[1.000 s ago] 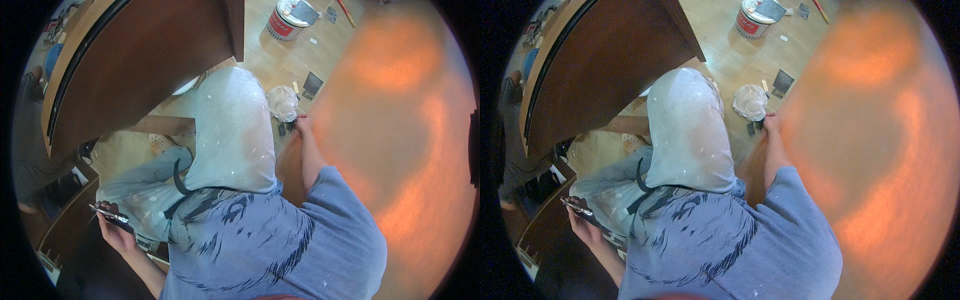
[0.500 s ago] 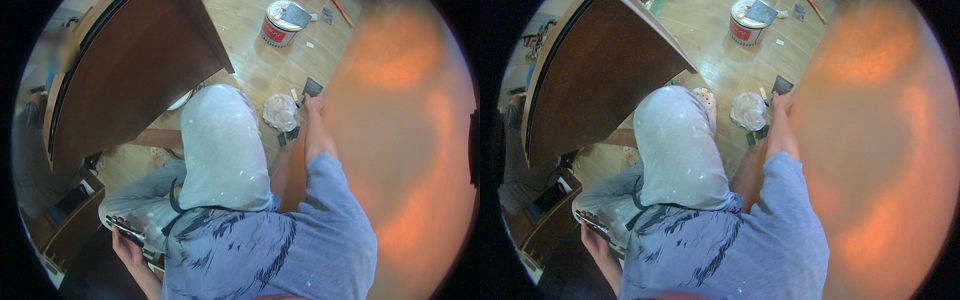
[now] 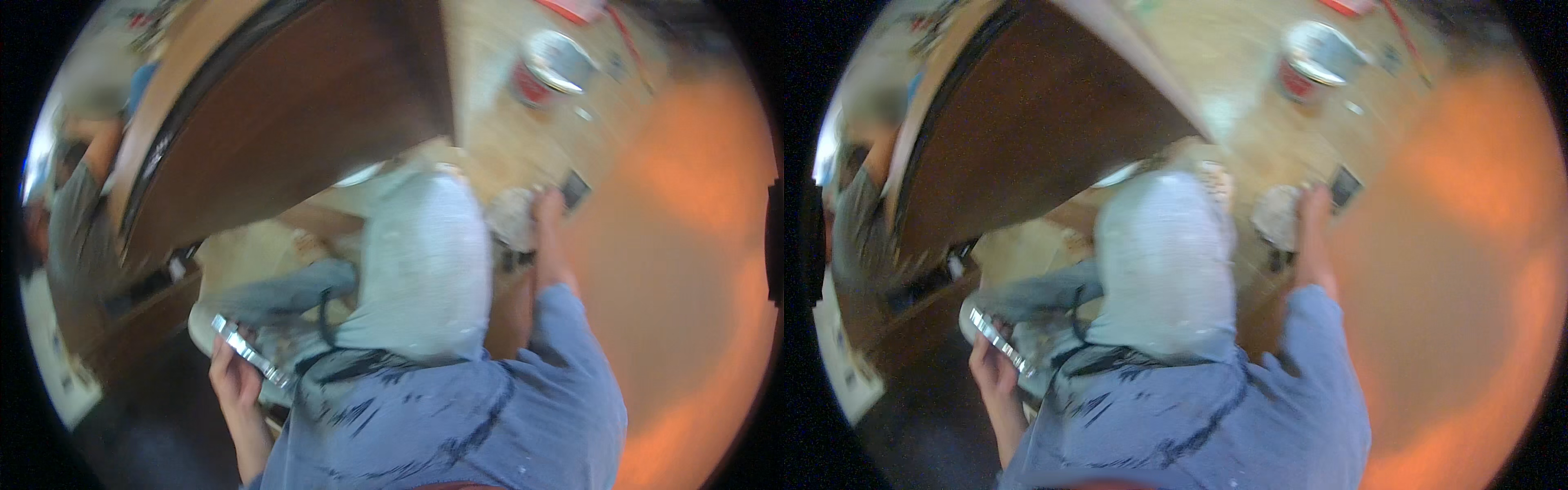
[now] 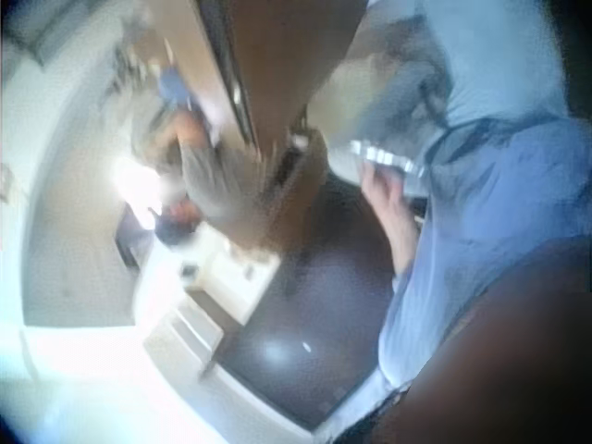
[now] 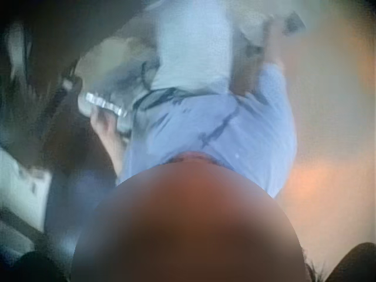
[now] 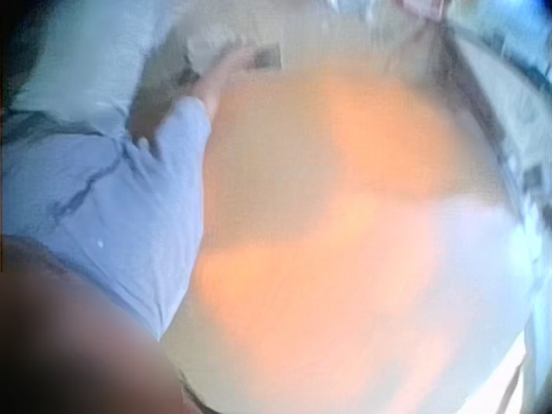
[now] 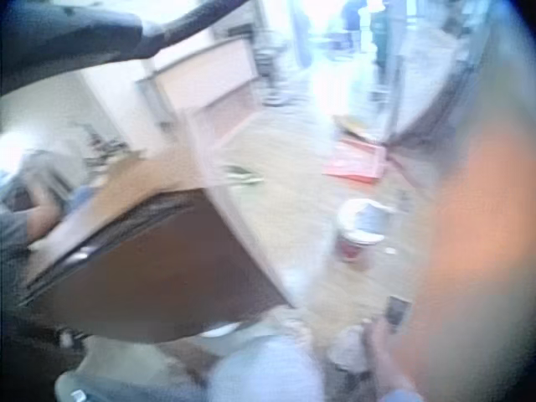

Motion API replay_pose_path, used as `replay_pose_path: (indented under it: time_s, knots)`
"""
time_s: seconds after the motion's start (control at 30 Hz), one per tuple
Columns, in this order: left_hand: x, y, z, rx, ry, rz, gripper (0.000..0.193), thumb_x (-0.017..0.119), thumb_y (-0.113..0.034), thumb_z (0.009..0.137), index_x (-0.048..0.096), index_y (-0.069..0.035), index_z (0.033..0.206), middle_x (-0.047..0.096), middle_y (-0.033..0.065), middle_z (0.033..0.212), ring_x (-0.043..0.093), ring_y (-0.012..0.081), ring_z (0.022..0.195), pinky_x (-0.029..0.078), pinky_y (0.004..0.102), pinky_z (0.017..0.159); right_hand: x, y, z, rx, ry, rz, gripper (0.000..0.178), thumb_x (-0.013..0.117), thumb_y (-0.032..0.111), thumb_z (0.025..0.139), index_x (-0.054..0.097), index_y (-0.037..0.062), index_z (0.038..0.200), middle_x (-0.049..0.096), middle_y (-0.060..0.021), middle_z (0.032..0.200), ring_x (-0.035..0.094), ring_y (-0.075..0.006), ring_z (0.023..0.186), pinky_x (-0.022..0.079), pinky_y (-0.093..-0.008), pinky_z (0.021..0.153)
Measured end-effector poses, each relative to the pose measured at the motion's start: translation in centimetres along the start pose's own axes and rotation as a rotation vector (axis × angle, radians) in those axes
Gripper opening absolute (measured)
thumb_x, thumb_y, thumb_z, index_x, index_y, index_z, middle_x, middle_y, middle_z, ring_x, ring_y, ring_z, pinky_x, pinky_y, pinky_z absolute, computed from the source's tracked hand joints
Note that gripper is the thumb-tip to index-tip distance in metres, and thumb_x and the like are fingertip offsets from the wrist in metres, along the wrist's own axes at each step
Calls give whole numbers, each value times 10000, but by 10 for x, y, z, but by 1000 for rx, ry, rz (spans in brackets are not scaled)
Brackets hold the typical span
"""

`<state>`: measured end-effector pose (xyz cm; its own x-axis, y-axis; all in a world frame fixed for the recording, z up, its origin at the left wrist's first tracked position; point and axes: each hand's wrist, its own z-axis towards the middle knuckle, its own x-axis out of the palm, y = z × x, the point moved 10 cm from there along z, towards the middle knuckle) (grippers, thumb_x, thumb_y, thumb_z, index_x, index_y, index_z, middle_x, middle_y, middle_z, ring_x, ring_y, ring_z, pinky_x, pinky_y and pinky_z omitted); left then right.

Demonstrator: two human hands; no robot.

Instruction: The person uses a staple gun to attach small wooden pieces to the edge of a wooden drawer. They repeatedly load staples, position the wood, and fire the staple gun to secure the pieces.

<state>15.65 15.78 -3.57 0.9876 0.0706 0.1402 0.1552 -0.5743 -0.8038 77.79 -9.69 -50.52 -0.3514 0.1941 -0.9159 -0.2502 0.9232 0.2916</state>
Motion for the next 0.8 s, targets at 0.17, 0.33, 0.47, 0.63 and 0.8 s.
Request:
replay_pose_path:
  time_s: [0.17, 0.33, 0.47, 0.63, 0.8]
  knots:
    - [78, 19, 2, -86, 350, -101, 593, 687, -213, 967, 451, 17, 1460, 595, 105, 1044, 591, 219, 943, 544, 306, 755, 9, -6, 24, -129, 211, -153, 355, 695, 319, 884, 712, 0, 1039, 730, -215, 1037, 701, -389, 1002, 549, -499, 876]
    - [102, 18, 4, -98, 496, -178, 629, 704, -216, 964, 432, 29, 1476, 610, 108, 1055, 573, 172, 884, 496, 256, 696, -60, 8, 19, 126, 233, 942, 306, 696, 216, 942, 639, 9, 1160, 718, -106, 942, 685, -214, 840, 554, -374, 755]
    - [84, 16, -4, -41, 625, -144, 618, 736, -225, 952, 456, 24, 1445, 625, 109, 1058, 577, 163, 888, 451, 216, 605, -230, 93, -41, -93, 332, 1815, 270, 657, 73, 960, 584, 19, 1214, 625, -76, 1030, 608, -151, 884, 543, -258, 762]
    - [81, 11, 4, -39, 877, -240, 428, 739, -281, 964, 545, -16, 1238, 615, 97, 1015, 562, 146, 876, 402, 193, 543, -390, 279, -219, -804, 795, 2047, 252, 603, 15, 966, 576, -14, 1215, 514, -67, 1112, 516, -158, 906, 502, -233, 788]
    - [88, 27, 12, -93, 999, -322, 375, 739, -333, 964, 561, -43, 1120, 600, 87, 991, 535, 139, 846, 395, 203, 542, -319, 424, -352, -657, 950, 1588, 157, 596, 151, 1041, 599, 28, 1139, 587, -158, 1141, 611, -161, 761, 562, -299, 657]
